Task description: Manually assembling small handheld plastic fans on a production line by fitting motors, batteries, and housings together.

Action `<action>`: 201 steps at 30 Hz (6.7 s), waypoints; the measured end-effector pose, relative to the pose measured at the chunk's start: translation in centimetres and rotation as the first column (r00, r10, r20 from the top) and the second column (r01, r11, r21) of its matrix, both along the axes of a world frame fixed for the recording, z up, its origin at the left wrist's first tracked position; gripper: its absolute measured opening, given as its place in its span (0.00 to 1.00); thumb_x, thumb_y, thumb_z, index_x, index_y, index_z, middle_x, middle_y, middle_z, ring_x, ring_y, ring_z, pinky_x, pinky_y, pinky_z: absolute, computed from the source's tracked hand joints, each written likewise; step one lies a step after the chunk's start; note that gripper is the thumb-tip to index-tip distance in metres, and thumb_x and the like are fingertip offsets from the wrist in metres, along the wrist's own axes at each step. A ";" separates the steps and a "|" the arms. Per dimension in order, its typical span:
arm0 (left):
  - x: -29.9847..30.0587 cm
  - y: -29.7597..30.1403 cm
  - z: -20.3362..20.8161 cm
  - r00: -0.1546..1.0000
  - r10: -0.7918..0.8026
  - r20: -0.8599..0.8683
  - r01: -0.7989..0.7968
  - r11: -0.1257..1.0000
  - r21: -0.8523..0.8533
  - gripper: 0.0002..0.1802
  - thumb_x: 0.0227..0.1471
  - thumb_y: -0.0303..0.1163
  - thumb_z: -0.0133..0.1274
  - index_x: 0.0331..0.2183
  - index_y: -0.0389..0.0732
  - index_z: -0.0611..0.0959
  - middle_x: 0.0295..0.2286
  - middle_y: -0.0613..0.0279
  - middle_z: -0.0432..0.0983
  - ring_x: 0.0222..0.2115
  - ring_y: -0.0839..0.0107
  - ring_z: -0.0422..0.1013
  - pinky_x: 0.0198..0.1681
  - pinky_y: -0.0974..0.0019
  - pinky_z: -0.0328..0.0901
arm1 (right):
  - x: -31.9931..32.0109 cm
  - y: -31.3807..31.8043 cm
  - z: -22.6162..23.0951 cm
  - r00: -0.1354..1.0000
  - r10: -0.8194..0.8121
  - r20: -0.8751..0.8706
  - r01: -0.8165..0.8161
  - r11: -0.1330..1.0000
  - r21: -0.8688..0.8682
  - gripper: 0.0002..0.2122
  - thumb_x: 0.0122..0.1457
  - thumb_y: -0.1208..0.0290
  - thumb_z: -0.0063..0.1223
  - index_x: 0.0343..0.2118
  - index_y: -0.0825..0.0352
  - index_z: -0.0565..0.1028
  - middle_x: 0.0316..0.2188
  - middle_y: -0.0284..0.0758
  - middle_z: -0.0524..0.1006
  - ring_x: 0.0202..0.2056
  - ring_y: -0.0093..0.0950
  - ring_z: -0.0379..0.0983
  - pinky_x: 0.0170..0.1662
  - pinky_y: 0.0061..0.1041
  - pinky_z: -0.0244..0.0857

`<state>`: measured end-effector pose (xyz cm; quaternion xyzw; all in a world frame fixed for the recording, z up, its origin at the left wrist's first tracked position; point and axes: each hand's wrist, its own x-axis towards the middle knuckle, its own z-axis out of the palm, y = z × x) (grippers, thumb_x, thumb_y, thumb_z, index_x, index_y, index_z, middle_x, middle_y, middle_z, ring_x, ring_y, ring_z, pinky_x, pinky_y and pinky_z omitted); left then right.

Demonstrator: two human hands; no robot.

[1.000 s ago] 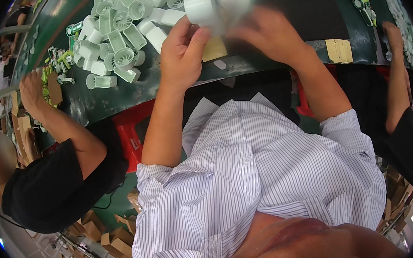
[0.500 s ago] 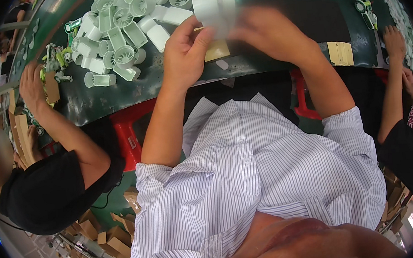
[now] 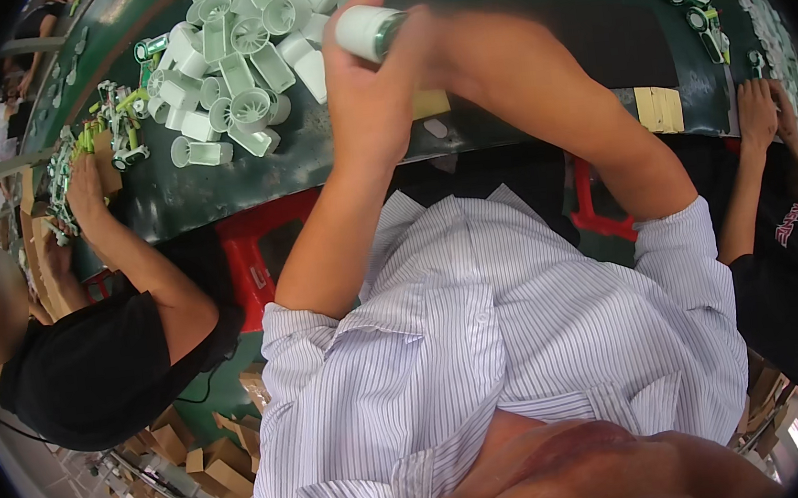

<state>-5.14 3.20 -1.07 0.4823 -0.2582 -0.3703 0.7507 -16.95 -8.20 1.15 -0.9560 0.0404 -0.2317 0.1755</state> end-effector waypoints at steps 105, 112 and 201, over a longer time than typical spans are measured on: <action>2.9 -0.9 -1.4 0.524 -0.468 0.712 0.285 0.883 0.372 0.14 0.46 0.35 0.63 0.35 0.37 0.83 0.24 0.56 0.79 0.23 0.65 0.77 0.28 0.68 0.70 | 18.7 -34.3 -3.1 0.667 -0.720 -0.191 0.742 0.665 0.083 0.28 0.49 0.45 0.53 0.41 0.69 0.78 0.40 0.45 0.79 0.42 0.40 0.76 0.45 0.37 0.69; 3.2 -1.8 -1.8 0.543 -0.503 0.673 0.278 0.863 0.422 0.14 0.46 0.35 0.63 0.35 0.40 0.81 0.21 0.61 0.77 0.21 0.64 0.74 0.24 0.65 0.68 | 22.7 -37.9 -3.9 0.612 -0.721 -0.324 0.764 0.646 0.005 0.29 0.49 0.43 0.52 0.42 0.68 0.78 0.45 0.45 0.77 0.46 0.42 0.73 0.48 0.36 0.68; 4.1 -1.8 13.8 0.085 -0.148 0.985 0.133 0.982 0.136 0.12 0.49 0.31 0.56 0.37 0.37 0.75 0.29 0.49 0.75 0.29 0.52 0.73 0.33 0.59 0.66 | -0.1 -4.0 5.0 0.945 0.250 0.211 -0.313 0.504 0.805 0.17 0.65 0.67 0.46 0.52 0.73 0.70 0.41 0.38 0.77 0.37 0.23 0.74 0.45 0.23 0.67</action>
